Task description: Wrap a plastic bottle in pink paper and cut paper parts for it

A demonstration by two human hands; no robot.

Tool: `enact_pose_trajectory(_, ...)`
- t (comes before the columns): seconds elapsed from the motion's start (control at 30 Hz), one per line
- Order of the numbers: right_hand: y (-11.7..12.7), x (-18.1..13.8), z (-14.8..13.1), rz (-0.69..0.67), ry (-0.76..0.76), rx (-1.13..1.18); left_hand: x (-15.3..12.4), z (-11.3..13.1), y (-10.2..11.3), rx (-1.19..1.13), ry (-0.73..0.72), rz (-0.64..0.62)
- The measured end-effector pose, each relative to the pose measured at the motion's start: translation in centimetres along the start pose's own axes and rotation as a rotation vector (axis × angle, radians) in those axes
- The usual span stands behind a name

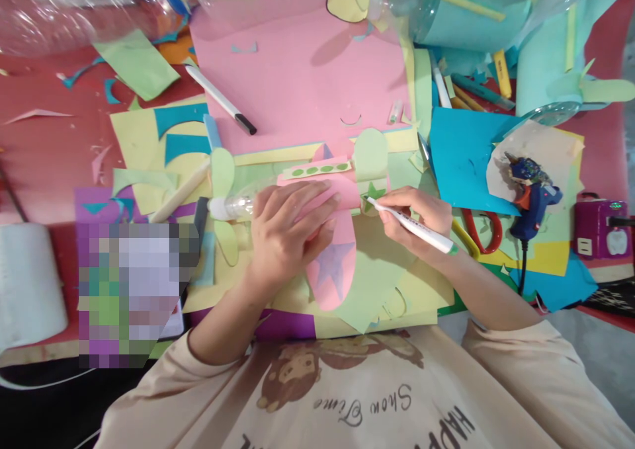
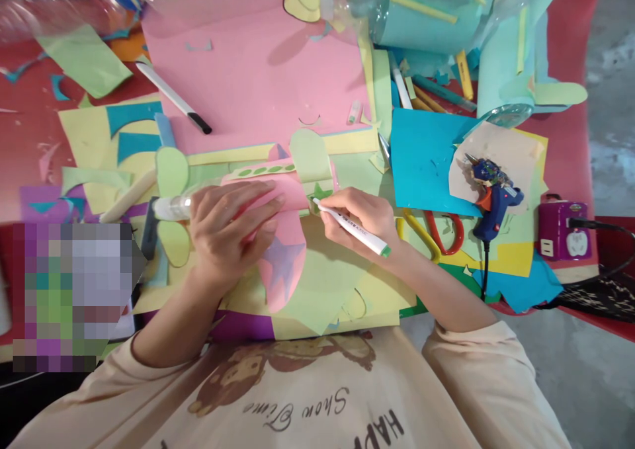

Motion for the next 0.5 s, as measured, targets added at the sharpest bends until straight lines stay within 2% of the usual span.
enact_pose_trajectory(0.13, -0.17, -0.02, -0.03, -0.019, 0.005, 0.011, 0.05, 0.04, -0.04, -0.012, -0.024, 0.007)
enact_pose_trajectory(0.37, -0.08, 0.13, -0.18, 0.006, 0.013, -0.006, 0.05, 0.01, 0.0, -0.021, 0.008, -0.002)
enact_pose_trajectory(0.5, -0.17, 0.13, -0.21, -0.029, 0.021, 0.03, 0.0, -0.04, -0.04, -0.043, 0.023, -0.013)
Point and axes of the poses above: each hand's wrist, its own x-axis towards the middle knuckle, its own y-axis out of the back of the hand, z = x × y, the point moved 4 cm from there along x, towards the middle knuckle, and after that the axes turned 3 degrees about z, right-handed, at the moved point
